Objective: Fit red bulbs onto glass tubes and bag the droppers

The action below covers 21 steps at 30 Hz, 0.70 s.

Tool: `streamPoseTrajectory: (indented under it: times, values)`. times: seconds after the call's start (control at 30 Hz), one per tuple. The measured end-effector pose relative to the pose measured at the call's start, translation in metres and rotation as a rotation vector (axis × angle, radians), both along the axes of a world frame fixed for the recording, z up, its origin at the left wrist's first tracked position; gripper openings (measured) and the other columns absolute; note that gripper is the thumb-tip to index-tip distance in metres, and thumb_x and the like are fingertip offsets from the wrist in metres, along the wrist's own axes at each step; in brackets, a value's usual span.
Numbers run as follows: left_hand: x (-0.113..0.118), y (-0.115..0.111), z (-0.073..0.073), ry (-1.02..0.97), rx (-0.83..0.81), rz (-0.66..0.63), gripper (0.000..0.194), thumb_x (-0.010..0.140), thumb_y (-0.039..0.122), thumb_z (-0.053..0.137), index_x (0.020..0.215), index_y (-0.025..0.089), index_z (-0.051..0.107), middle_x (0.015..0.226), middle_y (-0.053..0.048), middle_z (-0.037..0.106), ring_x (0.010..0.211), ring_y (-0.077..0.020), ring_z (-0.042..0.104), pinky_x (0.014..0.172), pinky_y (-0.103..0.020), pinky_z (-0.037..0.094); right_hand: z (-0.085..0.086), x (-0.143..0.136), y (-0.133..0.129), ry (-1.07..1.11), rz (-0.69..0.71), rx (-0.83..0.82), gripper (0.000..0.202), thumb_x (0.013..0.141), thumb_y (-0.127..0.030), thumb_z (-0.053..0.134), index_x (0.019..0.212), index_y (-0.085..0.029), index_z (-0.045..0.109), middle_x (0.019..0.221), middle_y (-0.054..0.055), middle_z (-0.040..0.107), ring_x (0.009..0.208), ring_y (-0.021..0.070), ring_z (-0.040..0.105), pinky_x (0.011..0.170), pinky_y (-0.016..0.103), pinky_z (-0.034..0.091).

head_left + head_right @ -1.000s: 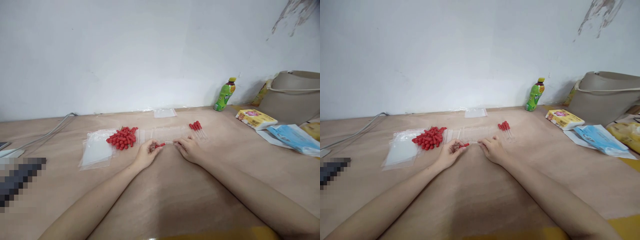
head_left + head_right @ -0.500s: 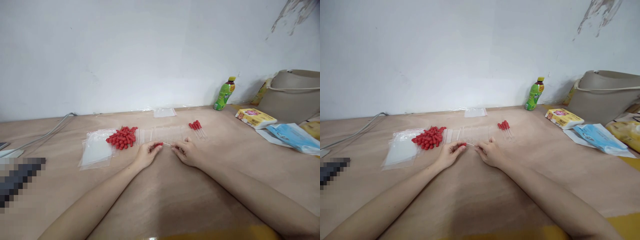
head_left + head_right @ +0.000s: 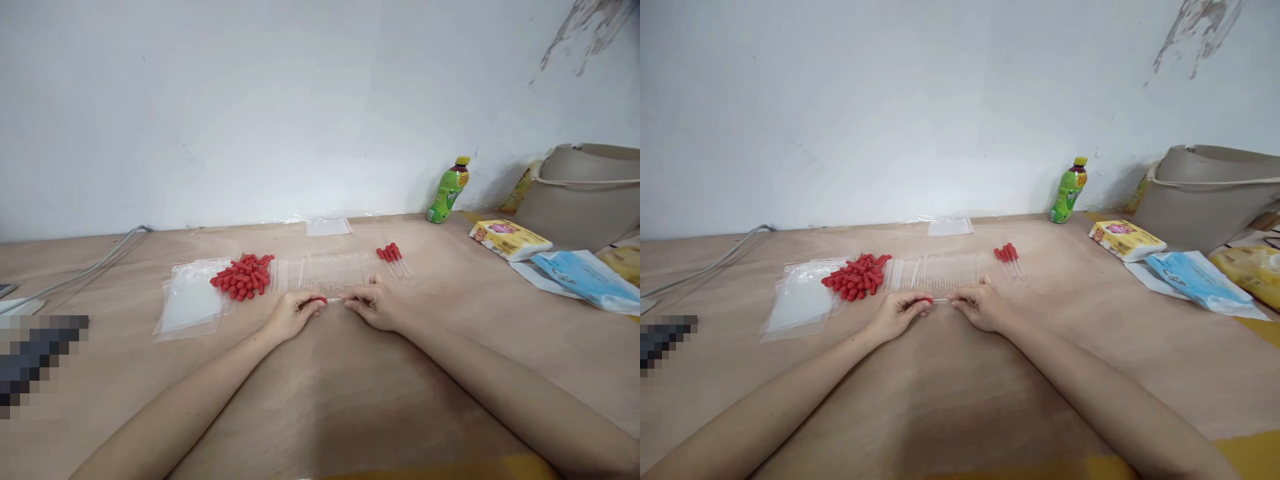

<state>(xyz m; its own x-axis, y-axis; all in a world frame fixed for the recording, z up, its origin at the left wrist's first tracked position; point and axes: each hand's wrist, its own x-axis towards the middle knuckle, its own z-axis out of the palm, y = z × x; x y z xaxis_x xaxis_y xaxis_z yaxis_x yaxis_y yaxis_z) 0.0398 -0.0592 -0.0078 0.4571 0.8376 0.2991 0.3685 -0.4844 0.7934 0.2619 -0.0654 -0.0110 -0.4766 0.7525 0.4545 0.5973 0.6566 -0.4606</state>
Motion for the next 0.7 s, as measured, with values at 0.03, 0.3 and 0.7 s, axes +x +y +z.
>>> streamPoseTrajectory:
  times: [0.03, 0.3, 0.7]
  values:
    - [-0.0002, -0.0001, 0.0001, 0.008, -0.001, -0.005, 0.020, 0.081, 0.028, 0.052, 0.088, 0.014, 0.064, 0.068, -0.002, 0.064, 0.059, -0.0110, 0.059, 0.059, -0.021, 0.048, 0.0008, 0.0001, 0.0003, -0.008, -0.001, -0.002, 0.020, 0.084, -0.031, 0.048, 0.092, -0.023, 0.065, 0.067, -0.001, 0.066, 0.054, 0.0091, 0.052, 0.073, 0.031, 0.024]
    - [-0.0002, -0.0021, 0.0015, 0.033, 0.009, 0.002, 0.021, 0.081, 0.030, 0.052, 0.088, 0.016, 0.065, 0.068, -0.002, 0.064, 0.059, -0.0118, 0.059, 0.058, -0.022, 0.048, 0.0043, 0.0020, 0.0000, -0.076, -0.009, 0.065, 0.020, 0.085, -0.030, 0.047, 0.090, -0.021, 0.065, 0.069, 0.000, 0.067, 0.053, 0.0087, 0.052, 0.072, 0.030, 0.024]
    - [0.0005, -0.0028, 0.0022, 0.087, -0.009, 0.045, 0.021, 0.080, 0.032, 0.054, 0.087, 0.015, 0.064, 0.068, -0.002, 0.064, 0.057, -0.0121, 0.057, 0.054, -0.022, 0.045, 0.0059, -0.0033, -0.0005, -0.112, -0.016, 0.141, 0.023, 0.086, -0.027, 0.043, 0.092, -0.023, 0.065, 0.078, 0.001, 0.069, 0.058, 0.0108, 0.055, 0.070, 0.031, 0.021]
